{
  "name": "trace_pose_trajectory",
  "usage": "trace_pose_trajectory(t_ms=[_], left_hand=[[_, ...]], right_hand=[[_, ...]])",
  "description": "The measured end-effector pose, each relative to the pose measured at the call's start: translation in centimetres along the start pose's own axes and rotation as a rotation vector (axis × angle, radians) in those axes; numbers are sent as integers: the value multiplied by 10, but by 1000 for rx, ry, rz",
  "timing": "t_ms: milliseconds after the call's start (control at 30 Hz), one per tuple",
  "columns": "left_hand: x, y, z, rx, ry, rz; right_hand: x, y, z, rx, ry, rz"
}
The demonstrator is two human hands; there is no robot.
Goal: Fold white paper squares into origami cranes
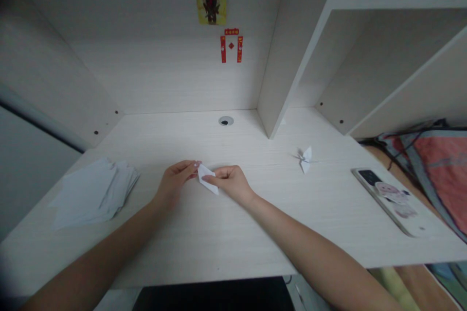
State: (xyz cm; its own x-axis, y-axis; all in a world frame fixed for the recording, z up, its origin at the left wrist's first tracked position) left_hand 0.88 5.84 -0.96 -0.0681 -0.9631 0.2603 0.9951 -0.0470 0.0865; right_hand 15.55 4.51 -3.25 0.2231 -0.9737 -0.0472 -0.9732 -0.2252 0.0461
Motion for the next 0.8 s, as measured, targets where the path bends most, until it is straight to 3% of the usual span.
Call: trace_pose_trajectory(t_ms=[567,800], left_hand=[[0,3,2,44,-124,-102],[2,2,-4,142,-132,-50]], right_hand=[[0,1,-6,62,-58,-9],[0,3,-6,9,16,-34]])
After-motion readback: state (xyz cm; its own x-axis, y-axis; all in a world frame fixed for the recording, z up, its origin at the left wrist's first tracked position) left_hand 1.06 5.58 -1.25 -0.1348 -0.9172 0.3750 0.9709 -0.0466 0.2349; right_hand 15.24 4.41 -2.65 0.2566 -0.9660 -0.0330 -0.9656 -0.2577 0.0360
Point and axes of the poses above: each hand's wrist, its own x-axis away from the middle knuckle, its own y-axis out of the palm, z = x × y, the point moved 6 cm from there along -x, towards the middle knuckle, and after that the axes turned 10 degrees about -y, right-handed, at the moved point
